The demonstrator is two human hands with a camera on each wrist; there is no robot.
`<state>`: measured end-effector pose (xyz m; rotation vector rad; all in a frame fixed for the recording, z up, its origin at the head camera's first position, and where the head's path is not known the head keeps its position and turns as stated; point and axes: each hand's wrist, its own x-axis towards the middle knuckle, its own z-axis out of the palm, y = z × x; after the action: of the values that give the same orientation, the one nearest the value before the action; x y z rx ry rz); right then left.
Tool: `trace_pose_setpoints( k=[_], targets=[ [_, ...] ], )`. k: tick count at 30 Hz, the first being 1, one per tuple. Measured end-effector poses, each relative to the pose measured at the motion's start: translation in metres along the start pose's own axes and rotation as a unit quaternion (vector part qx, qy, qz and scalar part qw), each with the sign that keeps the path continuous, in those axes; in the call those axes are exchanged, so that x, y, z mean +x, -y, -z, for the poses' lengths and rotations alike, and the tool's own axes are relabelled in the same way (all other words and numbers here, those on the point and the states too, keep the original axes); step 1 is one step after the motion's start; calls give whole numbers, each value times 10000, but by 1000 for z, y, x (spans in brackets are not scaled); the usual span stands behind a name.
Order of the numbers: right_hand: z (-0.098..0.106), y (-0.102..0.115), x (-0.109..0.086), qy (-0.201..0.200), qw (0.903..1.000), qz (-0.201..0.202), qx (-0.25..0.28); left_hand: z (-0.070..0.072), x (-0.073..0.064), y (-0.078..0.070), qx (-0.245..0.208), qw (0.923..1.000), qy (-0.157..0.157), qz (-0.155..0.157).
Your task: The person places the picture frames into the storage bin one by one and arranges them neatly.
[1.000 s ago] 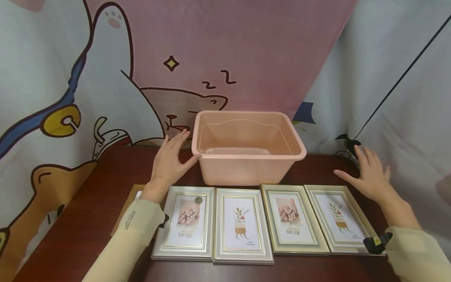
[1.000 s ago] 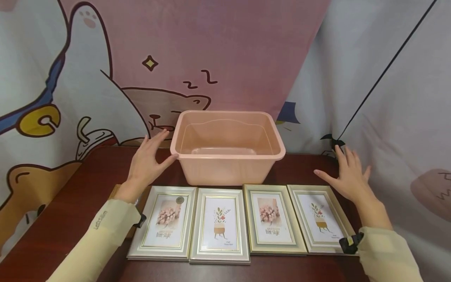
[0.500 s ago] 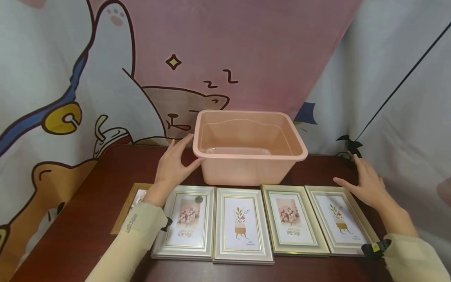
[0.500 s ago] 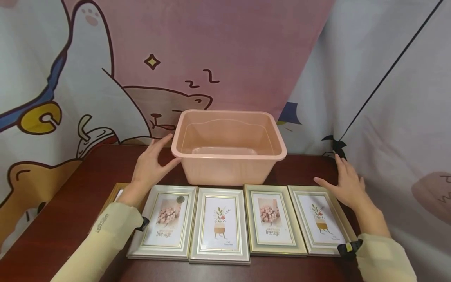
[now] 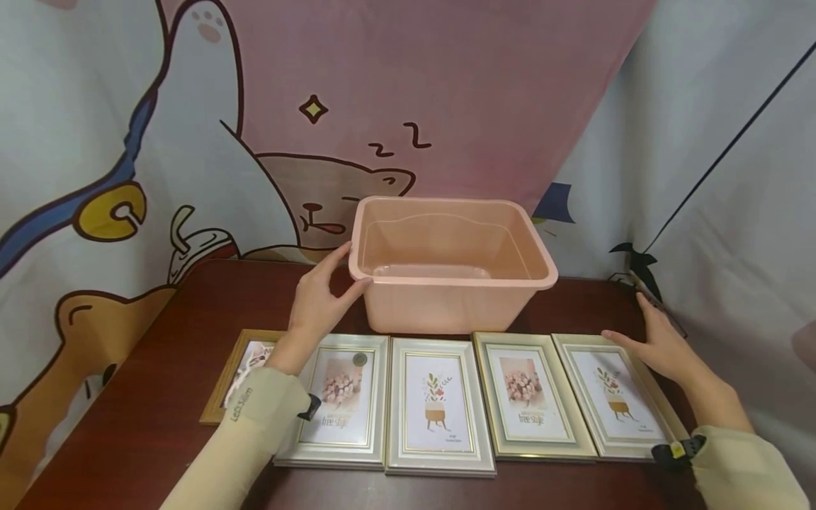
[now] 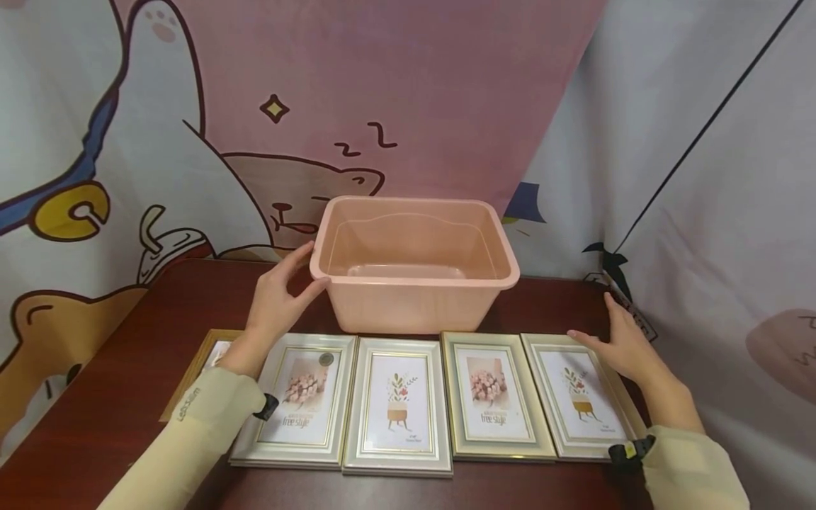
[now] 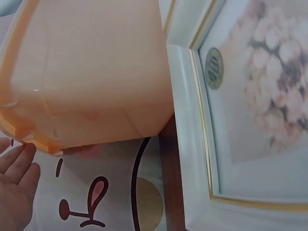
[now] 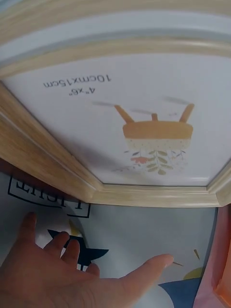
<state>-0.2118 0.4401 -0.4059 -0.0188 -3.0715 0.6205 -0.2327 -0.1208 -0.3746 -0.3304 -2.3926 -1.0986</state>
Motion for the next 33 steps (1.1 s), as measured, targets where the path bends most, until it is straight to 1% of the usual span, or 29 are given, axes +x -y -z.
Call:
trace_pose_setpoints(
  k=[5,8,12,15,20,21,25,31,33],
  targets=[
    [-2,-4,-1,213,9996,-140,102,-2,1,-3,-443,9988,-187,100],
    [-1,-7,-2,420,9985,-259,241,-4,2,-4,-684,9971,-255,199],
    [3,-13,-3,796,9946,-471,461,-6,3,-4,-991,9943,-295,253],
    [5,-18,-5,1036,9908,-563,662,-7,3,-4,-1131,9927,-319,279],
    [7,-27,-8,1292,9865,-413,914,-9,3,-3,-1196,9917,-309,367],
    [7,-29,-9,1332,9863,-398,891,-9,3,-3,-1203,9915,-305,386],
    [6,-37,-13,1376,9863,-384,831,-11,2,-4,-1230,9910,-298,436],
    [2,-54,-13,1179,9900,-507,593,-10,1,-7,-1222,9908,-299,505],
    [1,-58,-14,1138,9902,-559,589,-9,1,-7,-1212,9909,-295,509]
  ],
)
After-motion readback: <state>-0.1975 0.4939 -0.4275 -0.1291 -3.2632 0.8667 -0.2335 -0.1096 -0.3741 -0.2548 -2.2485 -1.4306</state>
